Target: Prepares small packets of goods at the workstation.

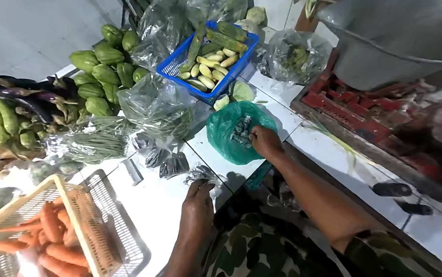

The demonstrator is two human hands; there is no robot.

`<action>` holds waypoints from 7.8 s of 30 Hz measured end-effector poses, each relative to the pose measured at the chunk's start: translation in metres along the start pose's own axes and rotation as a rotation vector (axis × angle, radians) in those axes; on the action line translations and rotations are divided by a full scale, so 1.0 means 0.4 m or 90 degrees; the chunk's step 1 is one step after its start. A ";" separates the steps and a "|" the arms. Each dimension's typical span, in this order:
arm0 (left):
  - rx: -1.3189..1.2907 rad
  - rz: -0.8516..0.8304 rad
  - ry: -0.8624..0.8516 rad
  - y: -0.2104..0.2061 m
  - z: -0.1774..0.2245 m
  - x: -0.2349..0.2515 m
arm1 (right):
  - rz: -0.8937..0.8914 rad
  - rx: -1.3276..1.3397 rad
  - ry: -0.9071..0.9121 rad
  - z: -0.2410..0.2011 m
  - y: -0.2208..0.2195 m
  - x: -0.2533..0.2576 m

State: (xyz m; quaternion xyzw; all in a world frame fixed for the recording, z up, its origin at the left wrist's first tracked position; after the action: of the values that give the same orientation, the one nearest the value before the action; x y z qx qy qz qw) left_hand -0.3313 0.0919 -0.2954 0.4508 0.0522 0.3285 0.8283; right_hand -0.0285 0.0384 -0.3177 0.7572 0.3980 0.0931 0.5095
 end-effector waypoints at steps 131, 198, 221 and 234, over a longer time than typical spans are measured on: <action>-0.317 0.402 0.179 0.256 -0.129 -0.227 | -0.074 0.145 0.833 -0.560 -0.196 -0.266; -0.091 -0.182 -0.046 0.115 -0.162 0.034 | 0.022 0.425 0.177 -0.331 -0.249 -0.323; -0.317 0.095 0.080 0.070 -0.180 0.020 | -0.017 0.542 0.276 -0.343 -0.274 -0.280; -0.183 0.102 -0.053 0.055 -0.187 0.022 | -0.137 0.681 0.174 -0.339 -0.272 -0.235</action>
State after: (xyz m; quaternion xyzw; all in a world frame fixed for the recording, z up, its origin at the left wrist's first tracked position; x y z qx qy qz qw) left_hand -0.3638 0.1586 -0.3202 0.3435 -0.0655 0.3786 0.8569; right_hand -0.2206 0.0855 -0.3221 0.8461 0.5274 -0.0769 0.0052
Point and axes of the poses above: each hand's wrist, its own x-axis towards the middle knuckle, its own y-axis out of the back of the hand, z = x × y, the point moved 2 cm from there along x, towards the middle knuckle, and after that the axes turned 3 degrees about -z, right-handed, at the moved point
